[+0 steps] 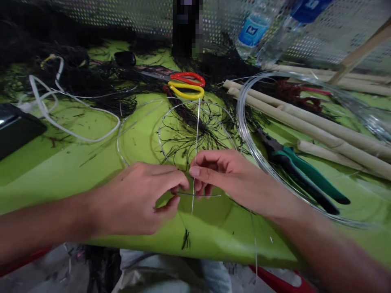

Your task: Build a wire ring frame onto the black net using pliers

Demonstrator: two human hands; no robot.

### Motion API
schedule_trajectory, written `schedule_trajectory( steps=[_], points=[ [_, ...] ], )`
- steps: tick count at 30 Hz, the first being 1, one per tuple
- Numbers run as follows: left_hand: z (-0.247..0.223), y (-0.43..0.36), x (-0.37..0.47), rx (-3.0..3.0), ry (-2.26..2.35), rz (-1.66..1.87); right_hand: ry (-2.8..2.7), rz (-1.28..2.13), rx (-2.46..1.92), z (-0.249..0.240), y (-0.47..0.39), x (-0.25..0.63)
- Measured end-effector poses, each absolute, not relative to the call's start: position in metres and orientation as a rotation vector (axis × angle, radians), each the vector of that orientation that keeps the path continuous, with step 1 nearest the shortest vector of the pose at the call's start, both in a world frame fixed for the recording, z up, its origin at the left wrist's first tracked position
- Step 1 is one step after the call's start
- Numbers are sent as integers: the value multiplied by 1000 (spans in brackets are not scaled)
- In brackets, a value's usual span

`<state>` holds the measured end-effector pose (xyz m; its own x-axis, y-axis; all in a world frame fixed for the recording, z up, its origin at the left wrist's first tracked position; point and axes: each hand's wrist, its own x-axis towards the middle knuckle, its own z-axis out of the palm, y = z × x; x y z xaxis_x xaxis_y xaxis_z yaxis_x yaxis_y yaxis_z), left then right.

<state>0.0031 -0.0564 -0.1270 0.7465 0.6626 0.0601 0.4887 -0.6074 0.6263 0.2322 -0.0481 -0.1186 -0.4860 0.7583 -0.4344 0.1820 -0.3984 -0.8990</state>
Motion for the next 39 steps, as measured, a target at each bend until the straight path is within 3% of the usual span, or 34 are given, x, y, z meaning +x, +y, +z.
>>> schedule_trajectory(
  steps=[8,27,32,39],
  points=[
    [-127,-53,7,2129,878,406,-1244,2081,-1217,-118,-50,232],
    [-107,-25,-23,2470,762,74,-1425,1955,-1216,-112,-49,245],
    [-104,-14,-46,2618,751,187,-1405,1905,-1250,-107,-46,247],
    [-109,-32,-18,2551,652,443,-1372,1916,-1265,-110,-46,246]
  ],
)
